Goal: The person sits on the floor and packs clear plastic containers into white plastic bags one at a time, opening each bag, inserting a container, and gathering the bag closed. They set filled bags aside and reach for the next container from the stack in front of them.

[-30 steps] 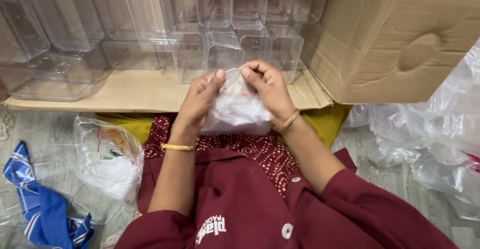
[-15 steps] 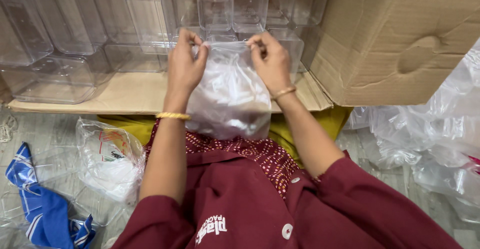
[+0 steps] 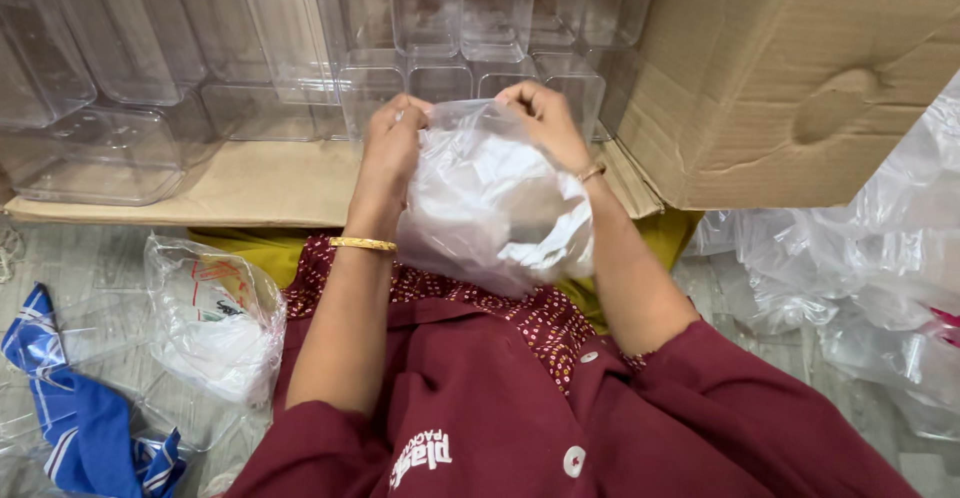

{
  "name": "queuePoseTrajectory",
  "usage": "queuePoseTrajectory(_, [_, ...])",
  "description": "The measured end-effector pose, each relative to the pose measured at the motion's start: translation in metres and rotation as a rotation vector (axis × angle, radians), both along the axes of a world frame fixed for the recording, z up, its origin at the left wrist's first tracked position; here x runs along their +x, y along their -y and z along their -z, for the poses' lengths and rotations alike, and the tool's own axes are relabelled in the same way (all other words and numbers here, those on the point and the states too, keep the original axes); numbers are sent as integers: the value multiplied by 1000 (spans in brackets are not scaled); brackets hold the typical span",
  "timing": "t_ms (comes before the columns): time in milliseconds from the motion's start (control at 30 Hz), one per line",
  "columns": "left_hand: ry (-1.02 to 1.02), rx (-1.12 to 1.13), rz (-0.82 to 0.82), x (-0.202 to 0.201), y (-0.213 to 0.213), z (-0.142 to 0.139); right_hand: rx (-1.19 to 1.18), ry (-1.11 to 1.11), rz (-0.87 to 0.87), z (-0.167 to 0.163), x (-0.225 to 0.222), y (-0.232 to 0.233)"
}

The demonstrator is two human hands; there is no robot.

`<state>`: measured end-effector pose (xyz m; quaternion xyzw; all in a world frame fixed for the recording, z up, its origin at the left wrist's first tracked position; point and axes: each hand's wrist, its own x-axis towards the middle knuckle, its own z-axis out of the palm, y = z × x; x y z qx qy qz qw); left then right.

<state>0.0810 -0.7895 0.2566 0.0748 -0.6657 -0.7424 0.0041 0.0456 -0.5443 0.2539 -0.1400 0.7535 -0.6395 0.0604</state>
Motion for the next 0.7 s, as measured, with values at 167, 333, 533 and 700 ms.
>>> queuePoseTrajectory(167, [18, -111, 150, 17, 11, 27, -668, 420, -112, 23, 29, -3])
queuePoseTrajectory(333, [52, -481, 244, 55, 13, 20, -654, 385, -6, 27, 36, -4])
queuePoseTrajectory(533, [-129, 47, 54, 45, 3, -18, -512, 375, 18, 20, 29, 0])
queuePoseTrajectory(700, [50, 279, 55, 38, 11, -29, -342, 398, 65, 27, 29, 3])
